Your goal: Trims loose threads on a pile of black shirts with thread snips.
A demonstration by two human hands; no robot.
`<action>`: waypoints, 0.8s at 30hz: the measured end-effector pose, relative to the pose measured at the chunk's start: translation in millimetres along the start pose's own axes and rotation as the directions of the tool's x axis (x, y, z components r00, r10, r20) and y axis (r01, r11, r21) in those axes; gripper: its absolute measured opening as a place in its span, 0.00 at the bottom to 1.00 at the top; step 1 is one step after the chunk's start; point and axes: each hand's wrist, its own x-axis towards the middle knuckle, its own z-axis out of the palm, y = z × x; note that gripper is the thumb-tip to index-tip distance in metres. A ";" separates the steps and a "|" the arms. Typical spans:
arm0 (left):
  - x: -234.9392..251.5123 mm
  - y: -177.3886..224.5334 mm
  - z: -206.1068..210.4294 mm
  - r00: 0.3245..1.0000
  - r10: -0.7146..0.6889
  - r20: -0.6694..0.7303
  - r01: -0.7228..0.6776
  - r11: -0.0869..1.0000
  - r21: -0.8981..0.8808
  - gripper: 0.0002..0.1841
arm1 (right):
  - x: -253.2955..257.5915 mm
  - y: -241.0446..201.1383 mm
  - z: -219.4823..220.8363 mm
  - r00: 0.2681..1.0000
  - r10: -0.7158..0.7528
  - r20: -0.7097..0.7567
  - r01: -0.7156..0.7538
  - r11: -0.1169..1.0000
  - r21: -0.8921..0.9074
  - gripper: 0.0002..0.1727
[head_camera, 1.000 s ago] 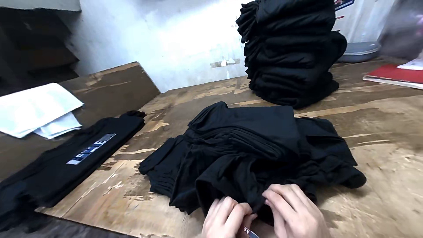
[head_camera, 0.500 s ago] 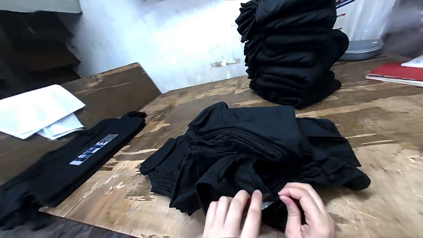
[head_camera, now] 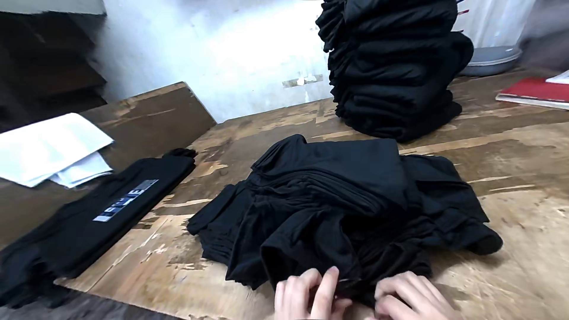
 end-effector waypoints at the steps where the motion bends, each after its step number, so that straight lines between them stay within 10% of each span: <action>1: -2.5 -3.2 -0.1 1.000 -0.008 0.006 0.008 1.000 0.006 0.11 | 1.2 -3.7 3.3 0.999 0.022 -0.043 -0.022 1.000 -0.017 0.16; 7: 10.5 -11.1 -17.0 0.999 -0.031 -0.013 0.027 0.972 -0.234 0.03 | 38.7 -27.4 29.1 0.923 0.096 -0.373 0.023 0.953 0.301 0.10; 12: 50.0 -23.9 -25.3 0.981 -0.191 0.025 0.182 0.876 -0.447 0.07 | 83.0 -29.6 40.5 0.879 0.316 -0.357 0.118 0.582 0.805 0.10; 15: 69.1 -38.7 -15.5 0.945 -0.301 0.124 0.312 0.729 -0.609 0.09 | 85.6 -30.3 40.5 0.924 0.173 -0.341 0.077 0.789 0.610 0.21; 19: 79.6 -43.3 -15.3 0.883 -0.383 0.271 0.462 0.610 -0.644 0.11 | 60.2 -20.6 32.7 0.869 -0.099 -0.485 0.124 0.992 0.020 0.11; 24: 74.8 -41.0 -14.2 0.886 -0.359 0.292 0.459 0.593 -0.662 0.11 | 29.1 -11.4 -0.2 0.841 0.253 -0.478 0.031 0.859 0.510 0.06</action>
